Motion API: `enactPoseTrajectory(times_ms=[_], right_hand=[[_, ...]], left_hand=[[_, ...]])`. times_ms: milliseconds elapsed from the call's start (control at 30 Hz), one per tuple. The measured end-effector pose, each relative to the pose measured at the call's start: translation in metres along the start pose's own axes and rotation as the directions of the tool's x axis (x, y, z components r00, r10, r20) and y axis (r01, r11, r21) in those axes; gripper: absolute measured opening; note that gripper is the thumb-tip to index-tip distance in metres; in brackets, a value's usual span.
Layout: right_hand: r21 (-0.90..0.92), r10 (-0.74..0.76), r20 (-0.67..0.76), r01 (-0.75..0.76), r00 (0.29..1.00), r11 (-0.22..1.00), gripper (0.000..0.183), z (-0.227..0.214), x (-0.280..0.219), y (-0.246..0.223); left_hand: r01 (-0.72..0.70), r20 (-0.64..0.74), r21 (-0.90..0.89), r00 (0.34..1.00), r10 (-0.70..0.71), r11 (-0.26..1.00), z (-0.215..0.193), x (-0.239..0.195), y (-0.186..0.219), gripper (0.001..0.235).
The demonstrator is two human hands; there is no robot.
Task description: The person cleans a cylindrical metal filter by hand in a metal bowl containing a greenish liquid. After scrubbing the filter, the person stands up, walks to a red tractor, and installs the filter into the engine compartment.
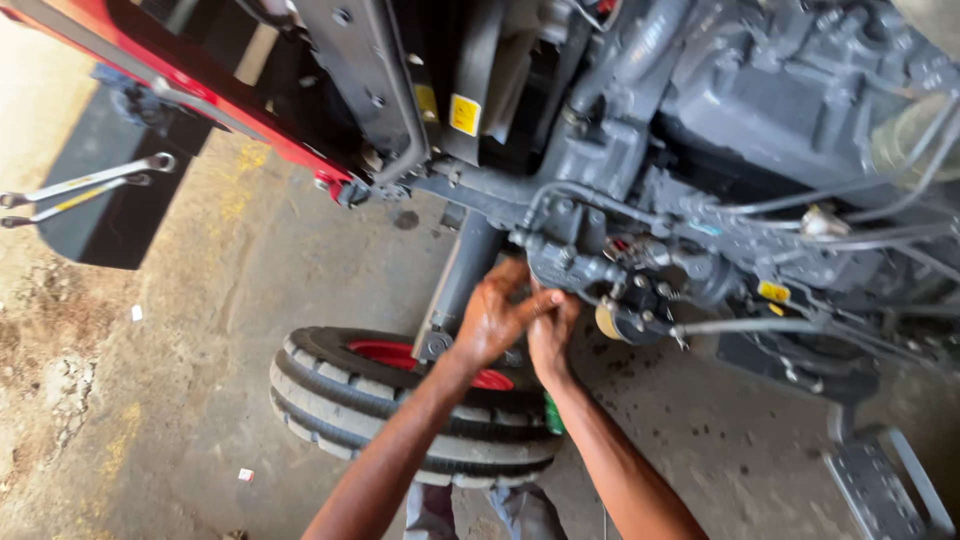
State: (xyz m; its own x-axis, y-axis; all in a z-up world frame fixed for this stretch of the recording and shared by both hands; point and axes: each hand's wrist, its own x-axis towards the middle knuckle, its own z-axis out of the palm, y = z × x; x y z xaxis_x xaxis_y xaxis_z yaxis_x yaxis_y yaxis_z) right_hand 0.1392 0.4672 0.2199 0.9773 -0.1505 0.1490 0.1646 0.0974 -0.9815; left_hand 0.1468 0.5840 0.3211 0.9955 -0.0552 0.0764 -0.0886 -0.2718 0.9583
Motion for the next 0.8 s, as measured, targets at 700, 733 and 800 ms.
enactPoseTrajectory(times_ms=[700,733,800], right_hand=[[0.205,0.191,0.102,-0.209,0.976,0.956,0.023,-0.031,-0.016,0.046],[0.214,0.212,0.099,-0.229,0.972,0.95,0.021,-0.029,-0.008,0.047],[0.231,0.266,0.098,-0.282,0.959,0.931,0.019,-0.028,0.003,0.053]], left_hand=[[-0.075,0.063,0.044,0.995,0.073,0.996,-0.011,-0.009,-0.008,0.024],[-0.069,0.055,0.026,0.996,0.067,0.997,-0.011,-0.007,-0.007,0.024],[-0.073,0.041,0.025,0.997,0.072,0.997,-0.01,-0.002,-0.007,0.023]])
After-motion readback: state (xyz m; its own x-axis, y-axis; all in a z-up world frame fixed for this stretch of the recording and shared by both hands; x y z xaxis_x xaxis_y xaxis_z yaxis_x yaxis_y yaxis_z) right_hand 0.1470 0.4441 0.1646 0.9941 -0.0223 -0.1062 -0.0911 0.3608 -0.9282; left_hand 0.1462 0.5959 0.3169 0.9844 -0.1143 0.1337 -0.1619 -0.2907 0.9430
